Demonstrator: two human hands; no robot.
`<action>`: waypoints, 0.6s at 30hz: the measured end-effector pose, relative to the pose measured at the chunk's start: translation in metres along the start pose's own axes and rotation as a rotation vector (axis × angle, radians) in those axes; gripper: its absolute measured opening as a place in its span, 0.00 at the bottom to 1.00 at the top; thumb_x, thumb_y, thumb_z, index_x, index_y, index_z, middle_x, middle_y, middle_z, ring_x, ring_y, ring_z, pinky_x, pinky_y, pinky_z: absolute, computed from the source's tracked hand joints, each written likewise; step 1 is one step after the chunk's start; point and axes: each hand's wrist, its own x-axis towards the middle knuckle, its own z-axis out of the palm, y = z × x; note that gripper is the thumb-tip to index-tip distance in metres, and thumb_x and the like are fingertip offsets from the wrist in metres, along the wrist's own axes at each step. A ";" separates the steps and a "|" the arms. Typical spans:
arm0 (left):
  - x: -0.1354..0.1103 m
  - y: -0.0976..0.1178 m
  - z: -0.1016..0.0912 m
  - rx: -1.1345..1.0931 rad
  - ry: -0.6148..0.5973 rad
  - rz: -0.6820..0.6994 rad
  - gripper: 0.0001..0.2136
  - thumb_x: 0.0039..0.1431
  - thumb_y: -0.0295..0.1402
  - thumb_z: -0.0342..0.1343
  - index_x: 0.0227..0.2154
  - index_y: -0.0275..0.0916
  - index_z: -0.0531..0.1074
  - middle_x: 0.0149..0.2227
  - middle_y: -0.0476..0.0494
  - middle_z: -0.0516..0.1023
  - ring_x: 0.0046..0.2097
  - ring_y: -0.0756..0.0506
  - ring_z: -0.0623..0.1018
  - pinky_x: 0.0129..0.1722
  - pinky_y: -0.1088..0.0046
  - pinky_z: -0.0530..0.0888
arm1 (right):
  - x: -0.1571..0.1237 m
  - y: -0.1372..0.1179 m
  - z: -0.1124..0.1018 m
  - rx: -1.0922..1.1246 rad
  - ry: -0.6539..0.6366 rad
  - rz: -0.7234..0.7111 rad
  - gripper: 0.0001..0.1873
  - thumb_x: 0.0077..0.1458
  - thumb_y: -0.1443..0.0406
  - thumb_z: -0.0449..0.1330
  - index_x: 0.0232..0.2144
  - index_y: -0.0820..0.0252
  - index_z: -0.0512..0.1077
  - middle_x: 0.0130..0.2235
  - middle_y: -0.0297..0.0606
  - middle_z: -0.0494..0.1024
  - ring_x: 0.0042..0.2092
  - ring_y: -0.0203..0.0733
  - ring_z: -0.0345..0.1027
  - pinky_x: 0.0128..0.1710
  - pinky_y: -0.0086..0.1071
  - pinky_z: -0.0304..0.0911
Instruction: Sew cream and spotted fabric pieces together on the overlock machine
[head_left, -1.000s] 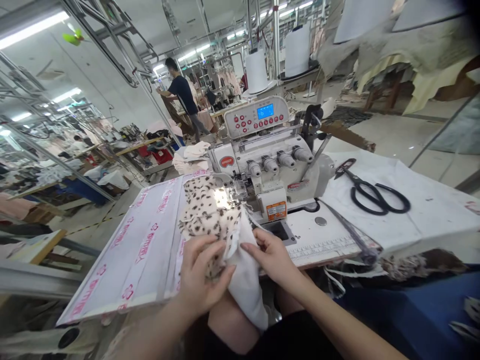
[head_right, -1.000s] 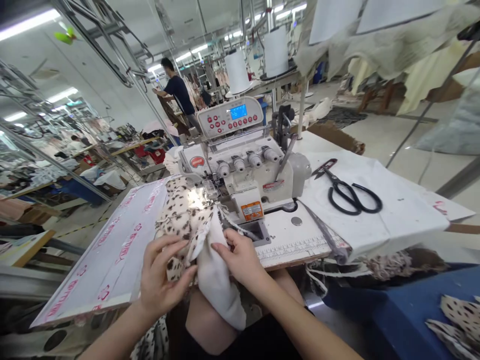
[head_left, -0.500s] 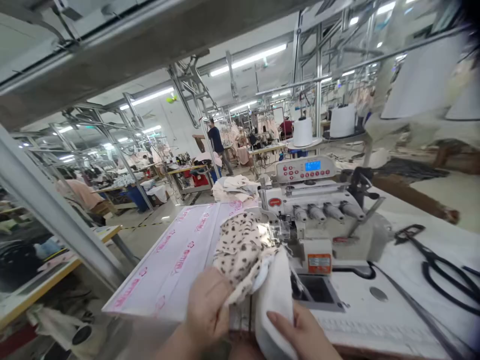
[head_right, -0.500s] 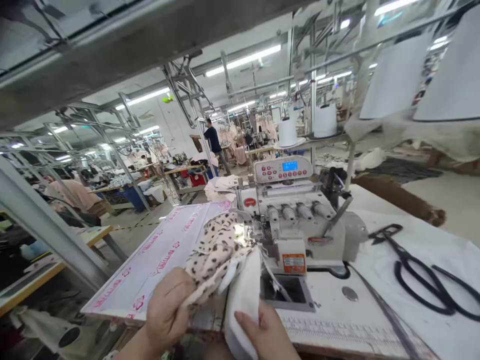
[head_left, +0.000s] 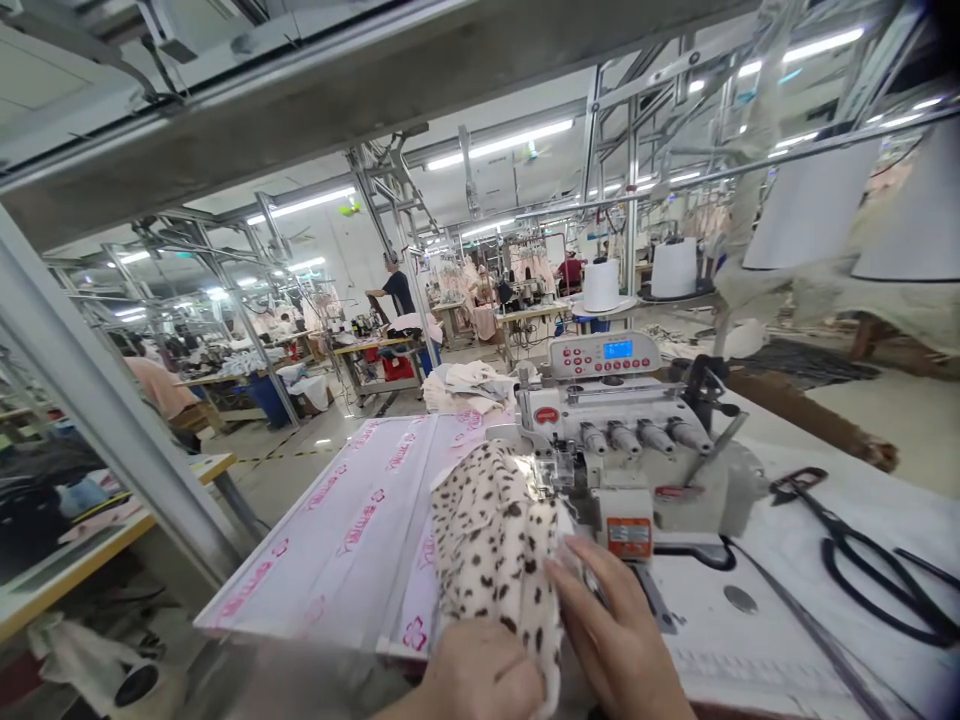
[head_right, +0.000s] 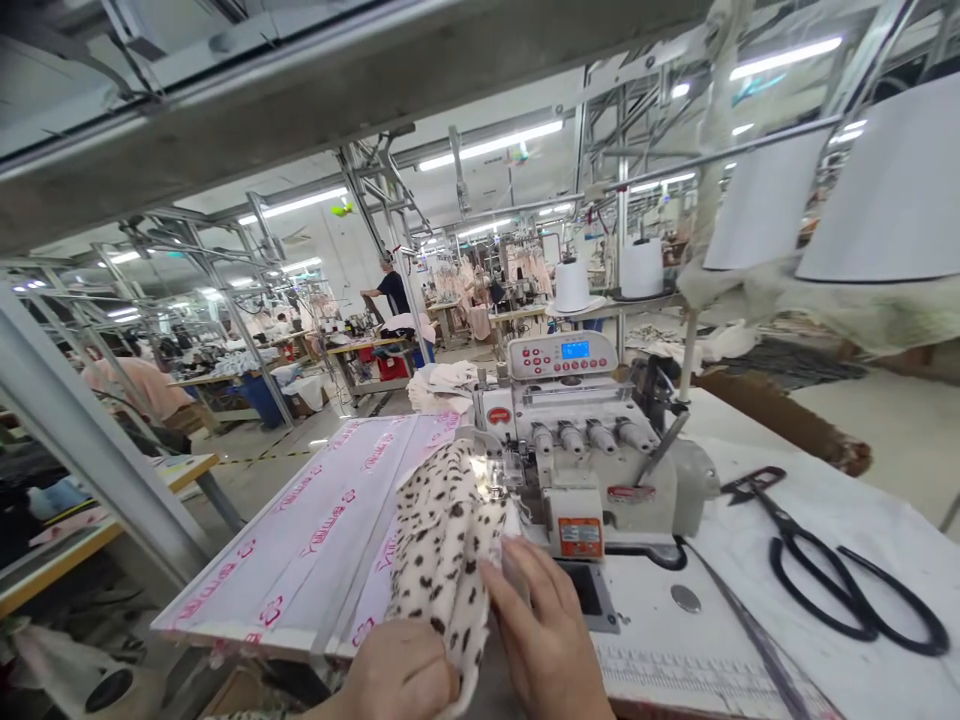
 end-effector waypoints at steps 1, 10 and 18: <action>0.001 0.000 0.003 0.003 0.025 0.009 0.12 0.56 0.25 0.40 0.19 0.38 0.61 0.15 0.49 0.57 0.19 0.50 0.58 0.17 0.72 0.53 | 0.006 0.001 -0.003 -0.001 -0.018 -0.111 0.15 0.54 0.72 0.50 0.42 0.57 0.70 0.46 0.43 0.72 0.51 0.47 0.62 0.46 0.39 0.62; 0.022 -0.004 0.024 0.012 -0.206 -0.280 0.30 0.41 0.28 0.50 0.52 0.28 0.54 0.47 0.31 0.64 0.46 0.38 0.65 0.44 0.60 0.68 | 0.034 -0.003 -0.014 0.202 -0.072 -0.179 0.13 0.55 0.72 0.45 0.35 0.62 0.69 0.33 0.43 0.75 0.35 0.40 0.69 0.34 0.32 0.65; 0.026 -0.015 0.025 0.086 -0.389 -0.417 0.23 0.39 0.24 0.49 0.44 0.31 0.64 0.41 0.36 0.69 0.39 0.40 0.67 0.40 0.61 0.70 | 0.006 0.017 0.000 0.392 -0.070 0.429 0.11 0.51 0.61 0.57 0.38 0.58 0.69 0.40 0.43 0.75 0.41 0.44 0.70 0.37 0.30 0.68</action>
